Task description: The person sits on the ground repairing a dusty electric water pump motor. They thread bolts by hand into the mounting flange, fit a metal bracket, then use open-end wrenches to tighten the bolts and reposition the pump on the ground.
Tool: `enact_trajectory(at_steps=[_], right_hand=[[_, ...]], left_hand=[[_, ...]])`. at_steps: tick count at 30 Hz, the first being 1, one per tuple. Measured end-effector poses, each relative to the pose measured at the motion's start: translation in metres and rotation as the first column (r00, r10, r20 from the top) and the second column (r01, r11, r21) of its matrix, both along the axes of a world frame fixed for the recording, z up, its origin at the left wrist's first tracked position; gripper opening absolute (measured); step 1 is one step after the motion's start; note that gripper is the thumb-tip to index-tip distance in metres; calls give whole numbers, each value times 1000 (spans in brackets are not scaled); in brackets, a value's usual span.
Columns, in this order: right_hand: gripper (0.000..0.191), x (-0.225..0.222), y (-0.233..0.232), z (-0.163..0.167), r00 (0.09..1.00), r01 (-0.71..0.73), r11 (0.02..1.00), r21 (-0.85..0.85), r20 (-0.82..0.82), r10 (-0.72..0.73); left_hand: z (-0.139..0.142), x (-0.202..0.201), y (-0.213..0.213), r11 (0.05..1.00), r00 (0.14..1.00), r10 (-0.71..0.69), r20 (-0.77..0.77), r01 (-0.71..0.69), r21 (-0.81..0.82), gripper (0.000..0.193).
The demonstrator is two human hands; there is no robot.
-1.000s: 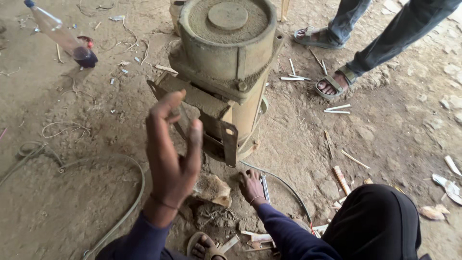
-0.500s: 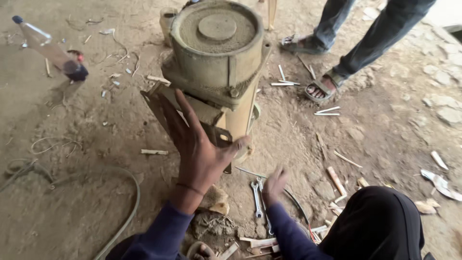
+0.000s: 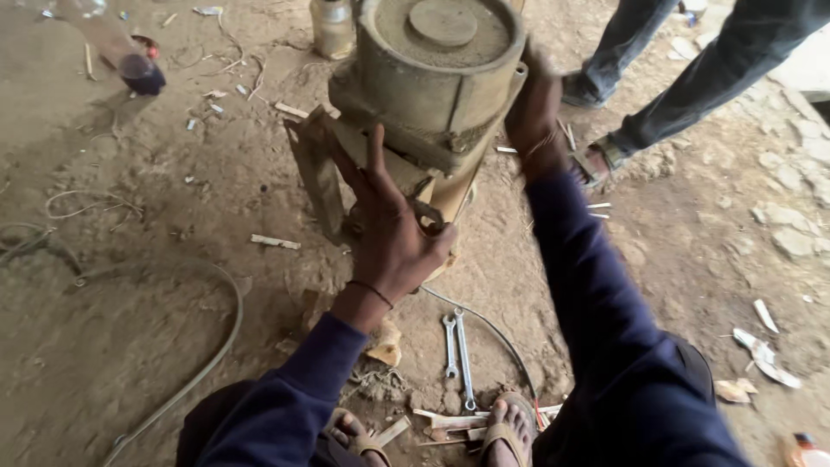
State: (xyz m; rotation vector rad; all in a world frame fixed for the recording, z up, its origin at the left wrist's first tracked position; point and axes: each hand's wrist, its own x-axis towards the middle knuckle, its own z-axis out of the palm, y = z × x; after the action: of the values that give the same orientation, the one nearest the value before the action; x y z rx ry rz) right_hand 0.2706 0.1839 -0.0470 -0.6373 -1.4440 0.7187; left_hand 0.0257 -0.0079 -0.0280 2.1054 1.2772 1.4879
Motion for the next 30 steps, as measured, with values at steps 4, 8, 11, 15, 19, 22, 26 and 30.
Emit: enact_trajectory(at_steps=[4, 8, 11, 15, 19, 22, 26, 30], right_hand=[[40, 22, 29, 39, 913, -224, 928, -299, -397, 92], [29, 30, 24, 32, 898, -48, 997, 65, 441, 15], [26, 23, 18, 29, 944, -322, 890, -322, -182, 276], [34, 11, 13, 41, 970, -243, 952, -188, -41, 240], [37, 7, 0, 42, 973, -231, 964, -132, -22, 230], [37, 4, -14, 31, 989, -102, 976, -190, -120, 80], [32, -8, -29, 13, 942, 329, 936, -126, -24, -335], [32, -18, -39, 9, 885, 464, 885, -36, 67, -462]], left_hand=[[-5, -1, 1, 999, 999, -30, 12, 30, -15, 132], [-10, -5, 9, 994, 994, -109, 22, 109, 27, 90], [-18, -7, 14, 990, 977, -60, -205, 84, 111, 40], [-29, -9, 16, 981, 979, -140, -148, 157, 114, 36], [-30, -23, 25, 972, 963, -214, -165, 227, 63, 97], [-21, -48, 44, 850, 950, -47, -307, 200, 488, 108], [-10, -94, 66, 912, 909, -407, -91, 398, -102, 133], [-10, -114, 76, 913, 896, -403, -185, 380, -147, 135]])
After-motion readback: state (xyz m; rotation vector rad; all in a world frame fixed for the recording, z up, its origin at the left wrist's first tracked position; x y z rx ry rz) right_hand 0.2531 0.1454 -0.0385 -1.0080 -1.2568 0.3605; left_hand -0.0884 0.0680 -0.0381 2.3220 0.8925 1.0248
